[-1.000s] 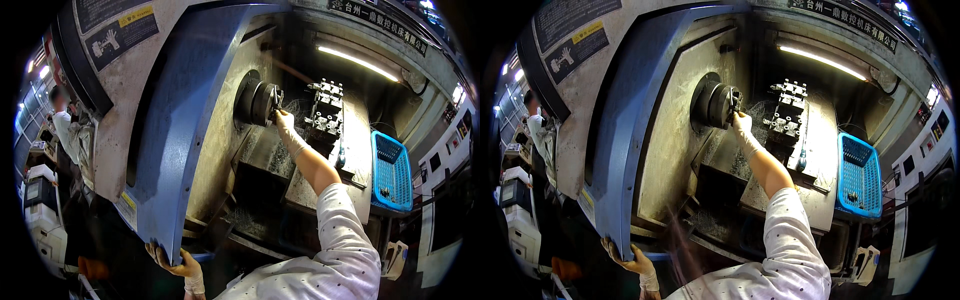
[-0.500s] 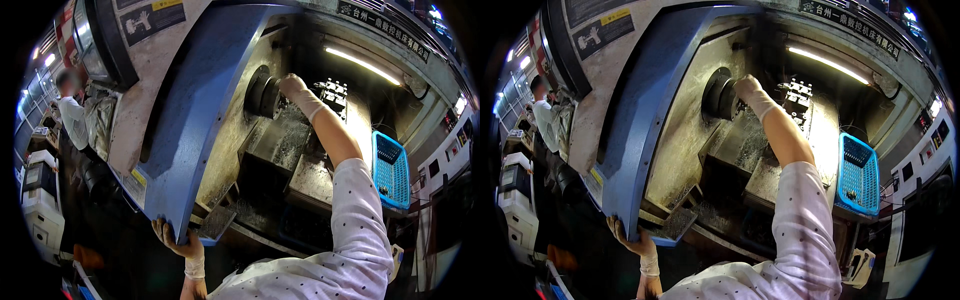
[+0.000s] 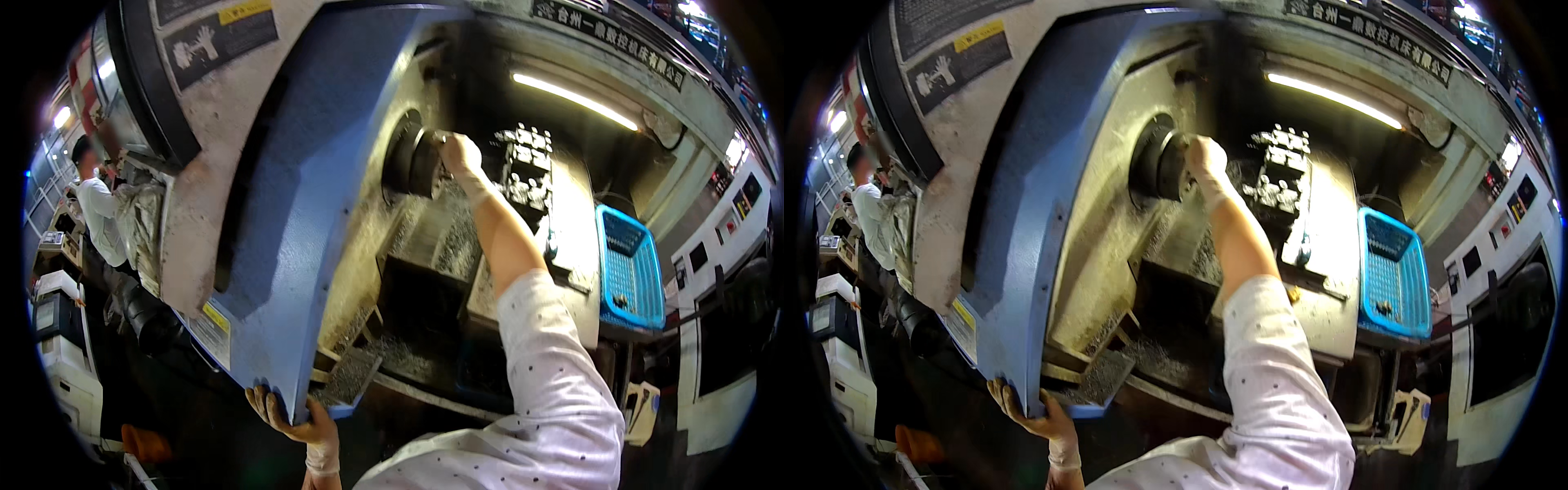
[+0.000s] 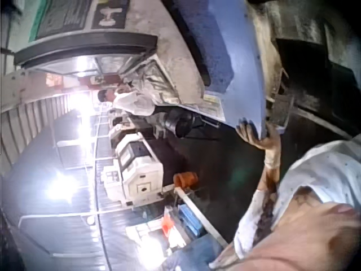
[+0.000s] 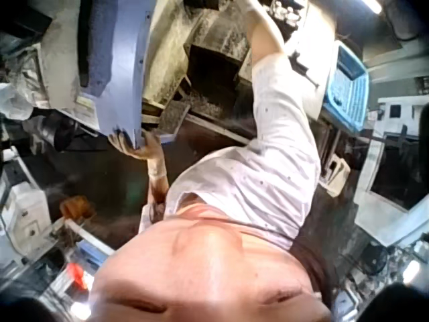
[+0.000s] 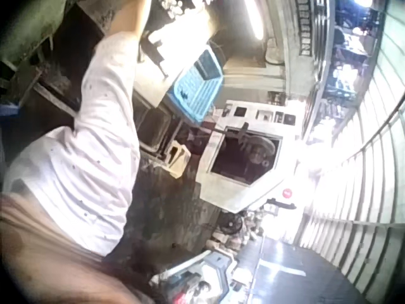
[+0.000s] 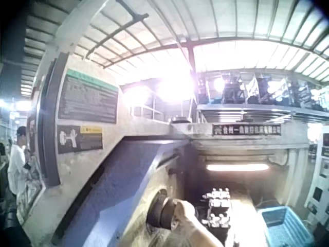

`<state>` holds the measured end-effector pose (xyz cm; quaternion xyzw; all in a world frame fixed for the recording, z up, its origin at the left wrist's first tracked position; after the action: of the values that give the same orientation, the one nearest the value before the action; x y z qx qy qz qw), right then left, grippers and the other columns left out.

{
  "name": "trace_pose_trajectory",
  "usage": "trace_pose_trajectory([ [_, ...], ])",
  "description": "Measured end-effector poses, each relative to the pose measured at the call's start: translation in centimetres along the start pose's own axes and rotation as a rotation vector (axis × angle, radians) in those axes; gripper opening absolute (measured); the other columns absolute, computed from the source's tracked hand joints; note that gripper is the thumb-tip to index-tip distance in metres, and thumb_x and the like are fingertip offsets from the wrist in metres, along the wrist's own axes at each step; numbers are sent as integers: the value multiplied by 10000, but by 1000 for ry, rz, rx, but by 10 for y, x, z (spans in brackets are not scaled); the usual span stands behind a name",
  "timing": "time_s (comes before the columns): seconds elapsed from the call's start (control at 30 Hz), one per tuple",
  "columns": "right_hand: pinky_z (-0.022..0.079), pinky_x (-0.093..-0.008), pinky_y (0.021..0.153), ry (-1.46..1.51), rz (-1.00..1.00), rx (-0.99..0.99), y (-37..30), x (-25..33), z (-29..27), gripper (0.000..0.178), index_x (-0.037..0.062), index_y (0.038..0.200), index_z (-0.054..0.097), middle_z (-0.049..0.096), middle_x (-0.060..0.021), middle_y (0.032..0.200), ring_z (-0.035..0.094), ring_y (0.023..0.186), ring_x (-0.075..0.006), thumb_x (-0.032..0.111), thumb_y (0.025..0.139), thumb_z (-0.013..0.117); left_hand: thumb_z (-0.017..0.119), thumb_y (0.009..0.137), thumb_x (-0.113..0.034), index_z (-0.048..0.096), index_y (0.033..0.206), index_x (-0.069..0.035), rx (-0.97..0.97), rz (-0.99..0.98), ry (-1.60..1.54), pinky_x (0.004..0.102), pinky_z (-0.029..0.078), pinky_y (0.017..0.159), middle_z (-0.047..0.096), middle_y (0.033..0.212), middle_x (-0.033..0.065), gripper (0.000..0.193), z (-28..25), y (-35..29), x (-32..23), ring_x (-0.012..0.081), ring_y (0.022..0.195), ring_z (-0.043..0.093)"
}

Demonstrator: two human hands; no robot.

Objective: The person operates a CNC lathe, repeatedly opening the safety door, loading metal parts into the chuck, and closing the door. They also use a brush to clear metal shavings from the machine bed and place finished parts into a red basket.

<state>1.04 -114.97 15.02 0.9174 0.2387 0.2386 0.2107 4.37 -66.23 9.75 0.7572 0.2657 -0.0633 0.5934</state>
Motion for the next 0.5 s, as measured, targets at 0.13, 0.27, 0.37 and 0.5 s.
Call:
trace_pose_trajectory([
  [0.13,422,-326,616,87,163,115,-10,-4,-20,239,45,763,556,547,-144,738,532,697,-273,235,643,476,404,626,65,298,1071,-10,-15,46,-20,454,200,864,328,1108,179,463,9,4,-5,350,1044,292],
  [0.27,350,-330,754,28,-365,-291,-89,31,-49,426,-4,979,395,422,-169,939,408,892,-285,215,639,530,435,647,28,307,1066,-8,-33,83,14,450,205,865,333,1109,177,440,5,2,2,350,1045,292],
  [0.37,390,-346,613,-51,-306,-26,-151,-20,-75,139,23,752,465,454,-119,705,468,709,-263,137,676,489,449,659,0,317,1062,-9,-65,96,67,444,211,863,335,1111,177,424,-4,2,7,345,1048,294],
  [0.5,392,-324,639,-309,18,185,-173,-139,-107,255,72,846,537,533,-130,767,494,744,-247,271,725,433,451,671,-8,281,1073,-16,5,44,14,475,213,857,319,1116,179,436,7,-1,7,365,1056,266],
])
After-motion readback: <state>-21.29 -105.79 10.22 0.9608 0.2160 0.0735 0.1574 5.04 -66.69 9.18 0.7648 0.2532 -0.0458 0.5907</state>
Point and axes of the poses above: each hand's wrist, its own y-axis towards the middle knuckle, its own z-axis out of the palm, x = y × z, the point moved 7 cm from there along y, towards the middle knuckle
